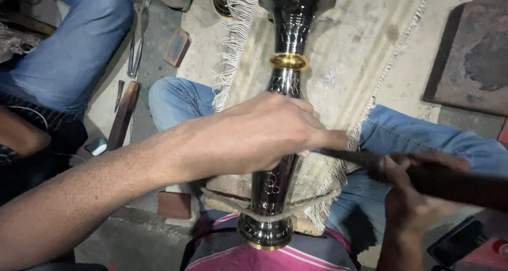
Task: The person sits on the floor with a dark metal vase held between their feet and lap. They hold a punch against the vase surface and strike it with a wooden mallet, working around the body to hammer a decorative pattern into the metal.
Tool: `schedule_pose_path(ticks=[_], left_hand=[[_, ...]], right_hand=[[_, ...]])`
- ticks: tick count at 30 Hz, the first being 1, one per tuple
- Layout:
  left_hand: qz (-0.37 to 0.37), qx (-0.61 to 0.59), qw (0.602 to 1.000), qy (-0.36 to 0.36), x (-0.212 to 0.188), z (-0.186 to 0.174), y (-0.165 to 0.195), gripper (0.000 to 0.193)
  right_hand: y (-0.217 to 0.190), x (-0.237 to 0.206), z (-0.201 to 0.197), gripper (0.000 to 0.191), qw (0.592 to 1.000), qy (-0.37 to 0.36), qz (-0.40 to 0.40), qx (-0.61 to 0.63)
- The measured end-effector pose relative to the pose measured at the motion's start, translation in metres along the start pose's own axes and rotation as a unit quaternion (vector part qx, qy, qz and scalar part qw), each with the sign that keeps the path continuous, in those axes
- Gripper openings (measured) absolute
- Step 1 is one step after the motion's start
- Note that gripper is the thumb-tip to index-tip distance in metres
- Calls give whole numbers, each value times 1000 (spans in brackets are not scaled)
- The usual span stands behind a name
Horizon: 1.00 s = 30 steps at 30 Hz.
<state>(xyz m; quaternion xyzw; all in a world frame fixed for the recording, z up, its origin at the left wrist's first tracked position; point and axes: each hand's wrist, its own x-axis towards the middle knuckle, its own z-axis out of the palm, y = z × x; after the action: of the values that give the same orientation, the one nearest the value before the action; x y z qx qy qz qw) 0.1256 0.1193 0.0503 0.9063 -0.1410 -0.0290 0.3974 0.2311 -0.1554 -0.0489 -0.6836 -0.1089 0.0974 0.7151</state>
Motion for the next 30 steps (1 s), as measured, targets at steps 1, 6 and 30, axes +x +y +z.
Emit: schedule_pose_path(ticks=[1,6,30], left_hand=[[6,0,1000,2,0,-1,-1,58],[-19,-46,998,-38,-3,-1,-13,43],[-32,-51,997,-43,-21,10,-22,47]], right_hand=[[2,-2,-3,43,987,-20,-58,-150],[18,-15,-15,39,980,-35,-119,-155],[16,19,-9,45,987,-57,-67,-137]])
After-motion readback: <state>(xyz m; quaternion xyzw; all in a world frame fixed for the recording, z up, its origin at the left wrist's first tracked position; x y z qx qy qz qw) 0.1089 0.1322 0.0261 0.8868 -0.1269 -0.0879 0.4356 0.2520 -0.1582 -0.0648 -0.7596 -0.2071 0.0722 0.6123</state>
